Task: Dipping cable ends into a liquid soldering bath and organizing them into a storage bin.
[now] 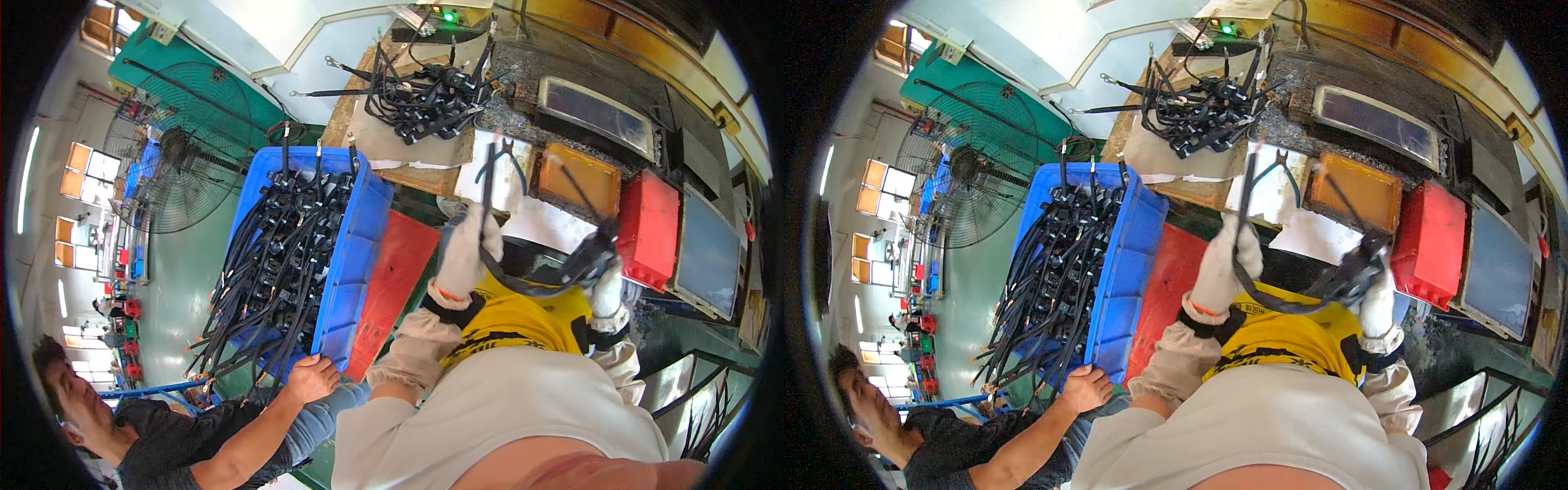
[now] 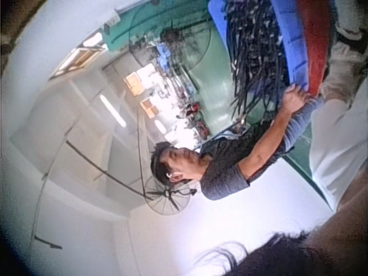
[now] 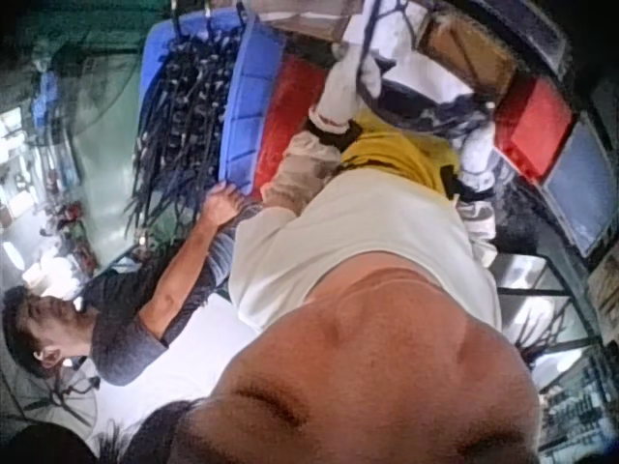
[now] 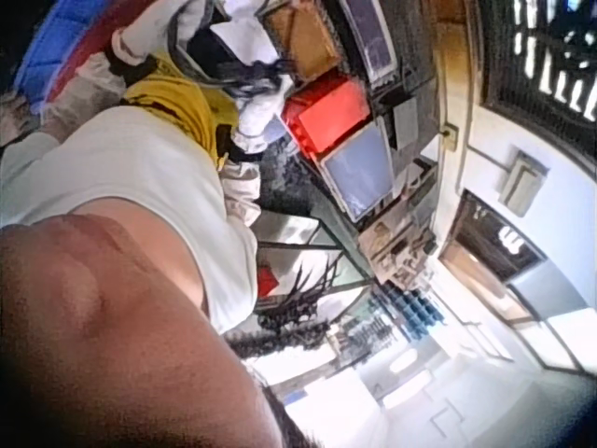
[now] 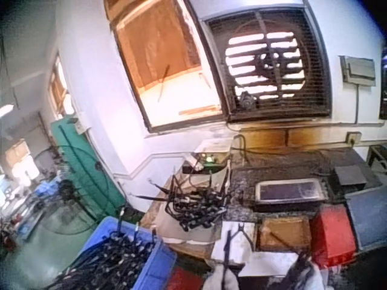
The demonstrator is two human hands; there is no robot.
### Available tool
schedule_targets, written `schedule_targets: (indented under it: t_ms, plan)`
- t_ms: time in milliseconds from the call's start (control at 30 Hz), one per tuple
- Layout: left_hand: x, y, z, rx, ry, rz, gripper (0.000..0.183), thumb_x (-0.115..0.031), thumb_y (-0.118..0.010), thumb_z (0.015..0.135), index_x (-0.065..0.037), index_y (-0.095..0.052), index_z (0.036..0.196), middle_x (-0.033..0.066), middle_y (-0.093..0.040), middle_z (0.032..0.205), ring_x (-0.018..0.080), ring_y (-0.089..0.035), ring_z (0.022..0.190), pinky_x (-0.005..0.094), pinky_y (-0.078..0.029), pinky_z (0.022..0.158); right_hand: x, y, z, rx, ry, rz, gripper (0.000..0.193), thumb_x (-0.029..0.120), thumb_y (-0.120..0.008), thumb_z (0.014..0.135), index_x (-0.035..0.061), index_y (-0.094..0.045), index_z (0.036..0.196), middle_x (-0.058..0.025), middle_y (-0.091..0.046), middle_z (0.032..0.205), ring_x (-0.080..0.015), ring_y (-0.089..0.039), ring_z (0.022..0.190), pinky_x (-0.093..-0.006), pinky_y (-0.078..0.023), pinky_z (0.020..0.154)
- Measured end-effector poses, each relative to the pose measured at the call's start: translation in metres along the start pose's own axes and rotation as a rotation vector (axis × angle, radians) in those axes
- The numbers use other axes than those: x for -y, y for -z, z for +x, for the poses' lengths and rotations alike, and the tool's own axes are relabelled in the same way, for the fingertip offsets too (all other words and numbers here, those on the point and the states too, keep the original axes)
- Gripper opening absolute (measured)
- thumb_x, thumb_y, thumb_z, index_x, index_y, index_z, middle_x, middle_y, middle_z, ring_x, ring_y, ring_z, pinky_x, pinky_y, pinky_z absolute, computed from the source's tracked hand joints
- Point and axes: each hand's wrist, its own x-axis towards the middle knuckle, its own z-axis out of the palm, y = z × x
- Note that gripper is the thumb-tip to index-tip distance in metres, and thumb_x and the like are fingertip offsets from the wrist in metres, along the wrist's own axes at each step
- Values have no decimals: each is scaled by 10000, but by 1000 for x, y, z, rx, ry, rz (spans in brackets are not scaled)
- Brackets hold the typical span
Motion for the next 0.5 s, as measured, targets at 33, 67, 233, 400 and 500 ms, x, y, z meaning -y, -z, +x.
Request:
schedule_targets:
  t_ms: [33,67,233,400,500]
  plan:
    - [-2,9,9,12,56,-83,409,-471,-405,906,-143,-368,664,-44,-306,536,78,-298,440,223,-244,407,-23,33,-4,13,2,-118,501,472,-480,865,32,-498,1104,-46,-558,906,-144,-542,756,-284,-451,709]
    - [-3,12,10,-29,66,-32,399,-470,-411,903,-142,-392,677,-47,-321,539,73,-323,445,214,-254,410,-23,9,-8,11,2,-188,596,554,-512,815,29,-497,1096,-43,-548,932,-135,-534,805,-271,-440,727]
    - [-18,31,13,-72,-28,309,345,-356,-430,921,-39,-557,871,-1,-496,633,66,-418,497,200,-338,442,-7,10,-14,186,155,-398,830,674,-635,597,28,-452,1083,0,-496,869,-91,-477,745,-234,-412,656]
    - [-29,56,27,-73,-145,-83,279,-268,-468,914,-27,-545,1031,39,-587,790,123,-535,644,250,-448,585,-4,57,-1,219,205,-180,768,592,-646,674,39,-437,1163,-46,-520,1033,-143,-532,879,-291,-446,780]
    - [-31,56,27,-18,-186,-266,303,-266,-476,910,-18,-525,1079,57,-597,835,153,-557,682,295,-475,630,-10,71,3,146,223,-100,793,626,-607,686,48,-426,1198,-62,-549,1005,-172,-560,872,-323,-473,766]
